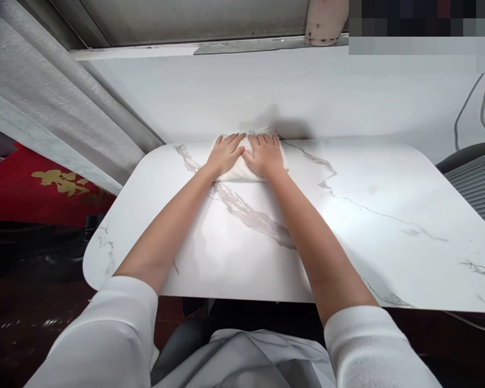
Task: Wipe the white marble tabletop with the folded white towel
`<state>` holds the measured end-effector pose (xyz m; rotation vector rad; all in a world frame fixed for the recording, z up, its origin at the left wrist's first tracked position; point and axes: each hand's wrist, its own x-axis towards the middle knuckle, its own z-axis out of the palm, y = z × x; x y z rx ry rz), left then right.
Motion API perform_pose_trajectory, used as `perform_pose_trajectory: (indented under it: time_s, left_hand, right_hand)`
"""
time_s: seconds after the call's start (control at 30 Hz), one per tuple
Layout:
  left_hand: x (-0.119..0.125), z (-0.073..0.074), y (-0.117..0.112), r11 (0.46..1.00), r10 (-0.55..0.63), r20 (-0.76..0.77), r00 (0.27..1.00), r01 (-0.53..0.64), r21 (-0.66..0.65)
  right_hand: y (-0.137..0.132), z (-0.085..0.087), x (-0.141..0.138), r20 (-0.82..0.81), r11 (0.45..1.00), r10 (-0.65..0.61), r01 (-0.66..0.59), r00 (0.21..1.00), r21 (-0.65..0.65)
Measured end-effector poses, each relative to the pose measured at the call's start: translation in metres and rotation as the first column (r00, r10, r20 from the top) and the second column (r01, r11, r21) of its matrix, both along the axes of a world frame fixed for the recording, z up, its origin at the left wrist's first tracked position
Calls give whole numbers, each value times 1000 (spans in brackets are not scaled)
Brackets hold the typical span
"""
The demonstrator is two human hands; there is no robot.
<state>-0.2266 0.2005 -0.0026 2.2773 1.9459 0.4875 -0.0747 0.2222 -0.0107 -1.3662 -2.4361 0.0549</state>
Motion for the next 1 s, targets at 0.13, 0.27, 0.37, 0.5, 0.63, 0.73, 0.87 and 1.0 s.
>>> perform_pose_trajectory:
  time_s: [0.13,0.27,0.37,0.5,0.63,0.73,0.87,1.0]
  left_hand:
    - [12,1,-23,999,14,-25,1000,-15,-28]
    - [29,-1,-58,998,59,-14,998,-59,-10]
    - [43,-2,-89,997,73,-2,997,-73,5]
    - [63,0,-139,1000,21,-8,1000,-21,0]
    - [86,2,-196,1000,-26,-19,999,26,-17]
    - [100,3,-232,996,-90,-22,996,90,-29]
    - [111,3,-255,989,-142,-16,990,141,-36]
    - [118,6,-244,986,-148,-3,989,147,-74]
  right_hand:
    - [-18,0,11,29,1000,9,-9,1000,-13]
    - [-47,0,27,56,999,42,-43,998,13]
    - [-77,0,40,67,998,59,-61,996,28]
    - [-132,0,63,120,999,21,-27,993,47]
    - [-195,0,89,171,995,16,-32,985,91]
    - [-236,0,107,173,991,11,-34,985,130]
    - [-263,0,123,138,989,11,-31,990,144]
    - [-252,2,126,171,993,1,-21,985,118]
